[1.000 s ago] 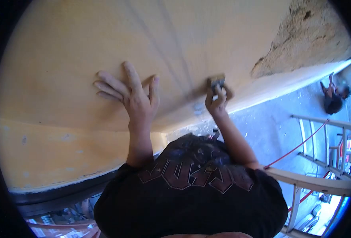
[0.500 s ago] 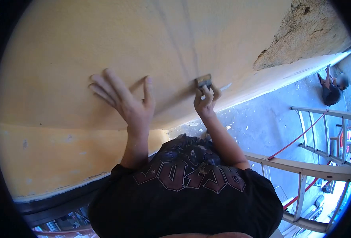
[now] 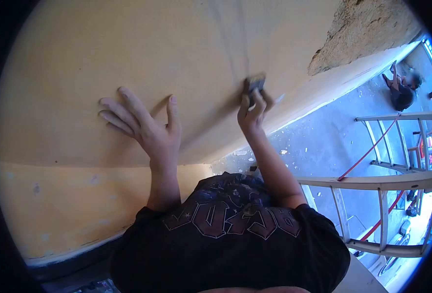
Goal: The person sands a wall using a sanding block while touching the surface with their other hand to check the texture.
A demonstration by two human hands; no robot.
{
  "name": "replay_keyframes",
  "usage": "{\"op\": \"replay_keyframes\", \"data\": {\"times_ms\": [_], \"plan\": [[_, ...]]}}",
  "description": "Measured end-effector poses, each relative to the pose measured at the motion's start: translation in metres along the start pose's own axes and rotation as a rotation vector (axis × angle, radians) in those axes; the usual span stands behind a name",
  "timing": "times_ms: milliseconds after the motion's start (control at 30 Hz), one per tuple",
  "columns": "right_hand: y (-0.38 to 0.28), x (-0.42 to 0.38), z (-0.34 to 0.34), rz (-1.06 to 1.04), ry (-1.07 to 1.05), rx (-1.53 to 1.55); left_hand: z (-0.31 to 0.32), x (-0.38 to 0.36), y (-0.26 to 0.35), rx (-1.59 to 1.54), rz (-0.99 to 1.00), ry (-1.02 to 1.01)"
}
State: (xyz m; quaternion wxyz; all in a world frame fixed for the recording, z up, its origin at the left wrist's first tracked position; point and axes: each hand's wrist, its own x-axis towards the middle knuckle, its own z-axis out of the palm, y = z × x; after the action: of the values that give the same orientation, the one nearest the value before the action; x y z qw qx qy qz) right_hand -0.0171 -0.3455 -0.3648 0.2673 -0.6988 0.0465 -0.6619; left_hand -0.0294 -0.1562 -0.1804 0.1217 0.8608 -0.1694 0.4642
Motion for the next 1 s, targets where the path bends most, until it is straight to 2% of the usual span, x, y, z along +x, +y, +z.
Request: {"op": "replay_keyframes", "data": {"times_ms": [67, 100, 133, 233, 300, 367, 400, 433, 500, 567, 633, 733, 767, 800, 867, 900, 1000], "plan": [[-0.019, 0.071, 0.006, -0.071, 0.092, -0.105, 0.001, 0.001, 0.001, -0.008, 0.001, -0.010], [-0.037, 0.139, -0.002, -0.086, 0.055, -0.095, 0.000, -0.001, 0.001, -0.018, -0.008, -0.005], [-0.041, 0.158, -0.001, -0.030, 0.116, -0.040, 0.001, -0.001, 0.001, -0.016, -0.015, 0.010], [-0.024, 0.141, 0.002, -0.059, 0.140, -0.017, 0.001, -0.005, -0.002, 0.006, 0.009, 0.001], [-0.008, 0.078, -0.006, -0.102, 0.014, -0.086, 0.004, -0.008, -0.007, 0.018, 0.018, 0.005], [0.025, -0.010, -0.012, -0.046, -0.096, -0.069, 0.005, -0.012, -0.010, 0.030, 0.024, 0.011], [0.016, -0.012, -0.014, 0.033, -0.059, -0.017, 0.005, -0.013, -0.012, 0.041, 0.035, -0.023], [0.019, -0.005, -0.006, 0.031, -0.050, -0.013, 0.005, -0.012, -0.012, 0.049, 0.056, -0.065], [0.018, 0.022, 0.006, 0.031, 0.117, 0.096, 0.006, -0.010, -0.012, 0.044, 0.065, -0.064], [-0.004, 0.102, -0.008, -0.099, 0.031, -0.088, 0.009, -0.011, -0.011, 0.027, 0.088, -0.095], [-0.015, 0.152, -0.016, -0.077, 0.051, -0.085, 0.016, -0.010, -0.012, -0.005, 0.035, -0.033], [0.006, 0.131, -0.016, -0.090, 0.061, -0.116, 0.016, -0.011, -0.016, -0.006, 0.041, -0.049], [0.015, 0.102, -0.014, -0.064, 0.084, -0.105, 0.015, -0.011, -0.016, -0.010, 0.033, -0.032], [0.030, 0.064, -0.017, -0.077, 0.024, -0.126, 0.014, -0.012, -0.017, -0.034, 0.047, -0.049], [0.057, -0.018, -0.020, 0.030, -0.041, -0.116, 0.008, -0.015, -0.018, -0.063, 0.050, -0.045], [0.048, -0.016, -0.028, 0.023, -0.107, -0.118, 0.004, -0.017, -0.020, -0.058, 0.072, -0.084], [0.054, 0.035, -0.013, -0.050, 0.046, -0.054, 0.004, -0.013, -0.021, -0.055, 0.119, -0.122]]}}
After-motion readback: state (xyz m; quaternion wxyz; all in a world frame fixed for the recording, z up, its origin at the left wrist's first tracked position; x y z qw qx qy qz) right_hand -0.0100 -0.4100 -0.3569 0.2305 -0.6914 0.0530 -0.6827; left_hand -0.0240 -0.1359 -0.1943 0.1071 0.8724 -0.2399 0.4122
